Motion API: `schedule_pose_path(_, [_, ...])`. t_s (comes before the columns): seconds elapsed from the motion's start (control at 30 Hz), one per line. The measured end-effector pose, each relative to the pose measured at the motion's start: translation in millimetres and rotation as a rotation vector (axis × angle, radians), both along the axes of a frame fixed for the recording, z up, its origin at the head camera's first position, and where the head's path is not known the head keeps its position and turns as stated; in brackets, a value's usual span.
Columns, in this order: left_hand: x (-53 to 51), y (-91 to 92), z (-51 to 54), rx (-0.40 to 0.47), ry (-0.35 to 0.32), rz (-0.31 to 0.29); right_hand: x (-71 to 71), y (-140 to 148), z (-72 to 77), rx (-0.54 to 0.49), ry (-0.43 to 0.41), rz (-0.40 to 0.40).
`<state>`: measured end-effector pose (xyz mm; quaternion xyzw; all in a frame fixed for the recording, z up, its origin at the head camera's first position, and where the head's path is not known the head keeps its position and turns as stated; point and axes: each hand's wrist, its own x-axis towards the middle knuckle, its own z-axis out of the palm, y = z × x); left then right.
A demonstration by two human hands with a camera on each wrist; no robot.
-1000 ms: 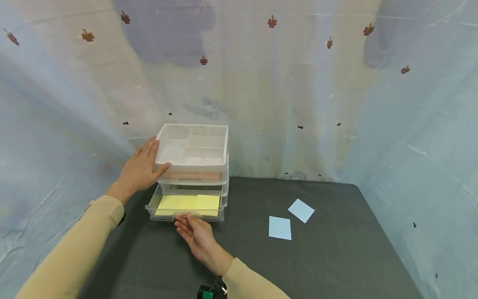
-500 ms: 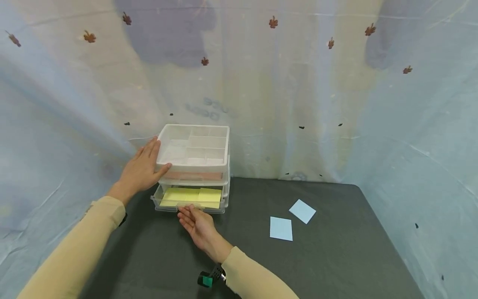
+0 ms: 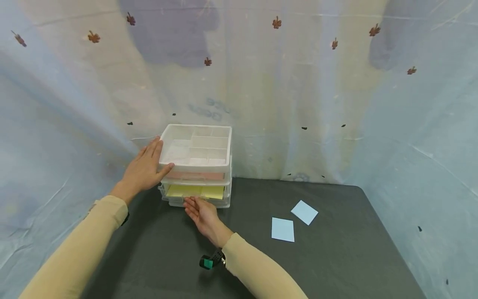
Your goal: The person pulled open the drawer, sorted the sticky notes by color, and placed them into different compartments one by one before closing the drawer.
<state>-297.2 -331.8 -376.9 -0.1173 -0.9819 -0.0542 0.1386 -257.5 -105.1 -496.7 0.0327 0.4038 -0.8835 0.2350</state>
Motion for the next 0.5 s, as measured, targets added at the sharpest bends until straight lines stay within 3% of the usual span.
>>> schedule_pose_path(0.5, [-5.1,-4.1,-4.5,-0.002,0.008,0.000,-27.7,2.5,4.1,0.017,0.019,0.042])
